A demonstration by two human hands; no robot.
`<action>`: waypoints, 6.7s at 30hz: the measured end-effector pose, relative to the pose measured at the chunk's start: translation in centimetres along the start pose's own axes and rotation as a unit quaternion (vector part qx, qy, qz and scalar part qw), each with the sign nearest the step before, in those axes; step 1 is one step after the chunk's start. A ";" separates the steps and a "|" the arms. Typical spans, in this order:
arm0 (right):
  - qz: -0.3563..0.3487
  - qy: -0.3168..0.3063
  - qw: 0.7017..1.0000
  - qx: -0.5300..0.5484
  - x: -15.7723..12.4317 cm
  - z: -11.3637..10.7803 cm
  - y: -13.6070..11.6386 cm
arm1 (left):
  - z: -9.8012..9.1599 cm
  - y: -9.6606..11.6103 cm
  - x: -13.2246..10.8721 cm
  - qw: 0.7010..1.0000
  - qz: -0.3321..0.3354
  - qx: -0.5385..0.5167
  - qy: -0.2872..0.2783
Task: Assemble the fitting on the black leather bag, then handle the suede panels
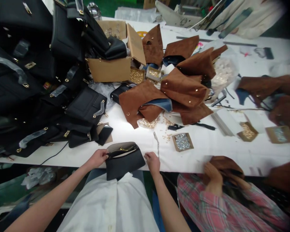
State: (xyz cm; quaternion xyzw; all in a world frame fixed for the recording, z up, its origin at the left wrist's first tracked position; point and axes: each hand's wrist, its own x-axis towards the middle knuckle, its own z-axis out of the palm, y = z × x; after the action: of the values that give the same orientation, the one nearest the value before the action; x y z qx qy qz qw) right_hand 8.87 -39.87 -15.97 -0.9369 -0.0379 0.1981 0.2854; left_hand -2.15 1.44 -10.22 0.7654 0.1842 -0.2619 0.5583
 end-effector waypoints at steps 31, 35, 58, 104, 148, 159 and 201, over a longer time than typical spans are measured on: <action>-0.206 -0.126 0.968 0.074 -6.1 4.1 -25.8 | 2.8 -3.9 -2.7 0.994 0.001 -0.097 0.057; -0.267 -0.154 0.947 -0.092 -5.1 5.7 -24.7 | 3.6 -5.3 -3.1 0.989 -0.004 -0.129 0.073; -0.319 -0.194 0.923 -0.093 -5.7 11.3 -25.1 | 3.0 -9.3 -3.2 0.982 -0.026 -0.174 0.075; -0.273 -0.285 0.919 0.011 -5.9 12.4 -26.1 | 2.5 -9.4 -4.6 0.982 -0.002 -0.134 0.135; -0.270 -0.207 0.939 -0.049 -6.9 12.4 -25.0 | 2.0 -8.8 -5.2 0.982 0.082 -0.135 0.103; -0.354 -0.220 0.900 -0.126 -4.9 10.2 -25.6 | 1.7 -9.4 -5.1 0.981 0.045 -0.190 0.020; -0.318 -0.321 0.873 -0.184 -2.5 5.3 -25.4 | 1.6 -4.1 -6.5 0.973 0.072 -0.191 0.105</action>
State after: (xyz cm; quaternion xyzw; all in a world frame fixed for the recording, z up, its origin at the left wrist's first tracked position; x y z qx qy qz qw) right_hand 5.56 -16.36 -5.16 -0.7947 -0.4594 0.3757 0.1278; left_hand -9.97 1.25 -9.76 0.6790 0.2333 -0.0990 0.6890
